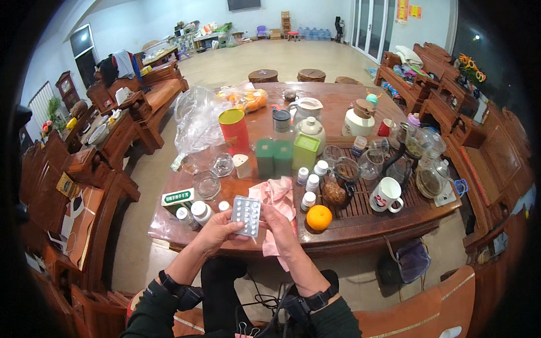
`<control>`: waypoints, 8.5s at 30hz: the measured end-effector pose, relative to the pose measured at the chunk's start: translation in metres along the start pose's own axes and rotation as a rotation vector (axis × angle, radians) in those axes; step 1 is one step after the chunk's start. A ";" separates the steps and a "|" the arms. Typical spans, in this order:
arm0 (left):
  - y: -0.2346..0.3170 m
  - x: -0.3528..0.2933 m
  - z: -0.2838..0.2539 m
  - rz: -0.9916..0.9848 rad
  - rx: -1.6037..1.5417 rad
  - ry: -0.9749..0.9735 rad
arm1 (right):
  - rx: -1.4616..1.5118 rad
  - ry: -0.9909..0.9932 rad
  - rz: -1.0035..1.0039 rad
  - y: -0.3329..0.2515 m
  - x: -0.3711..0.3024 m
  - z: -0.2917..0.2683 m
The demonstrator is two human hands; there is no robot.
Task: The person wipes various containers, boxes, and a tin on a wooden table using a pink cloth. They handle items one at a time, wiping each surface and placing them back on the table.
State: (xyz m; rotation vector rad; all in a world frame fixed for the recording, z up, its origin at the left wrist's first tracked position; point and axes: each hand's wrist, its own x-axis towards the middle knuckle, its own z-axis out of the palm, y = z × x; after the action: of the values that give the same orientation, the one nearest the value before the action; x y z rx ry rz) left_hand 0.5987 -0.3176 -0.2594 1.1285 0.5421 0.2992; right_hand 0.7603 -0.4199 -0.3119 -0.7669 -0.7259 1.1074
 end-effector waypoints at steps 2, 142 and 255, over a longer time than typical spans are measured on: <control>-0.011 -0.006 0.011 -0.004 0.016 0.005 | -0.087 0.079 0.025 0.000 -0.010 0.009; -0.315 0.113 0.013 -0.371 -0.463 0.389 | 1.038 1.334 0.135 0.183 -0.078 -0.155; 0.059 0.210 -0.042 0.373 1.685 0.224 | -1.514 -0.006 -0.172 0.030 0.006 -0.054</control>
State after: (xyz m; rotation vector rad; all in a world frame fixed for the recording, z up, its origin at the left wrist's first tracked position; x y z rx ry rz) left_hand 0.7527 -0.1587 -0.2733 2.8703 0.7741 0.2561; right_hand 0.7920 -0.4158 -0.3654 -1.8878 -1.6031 0.2159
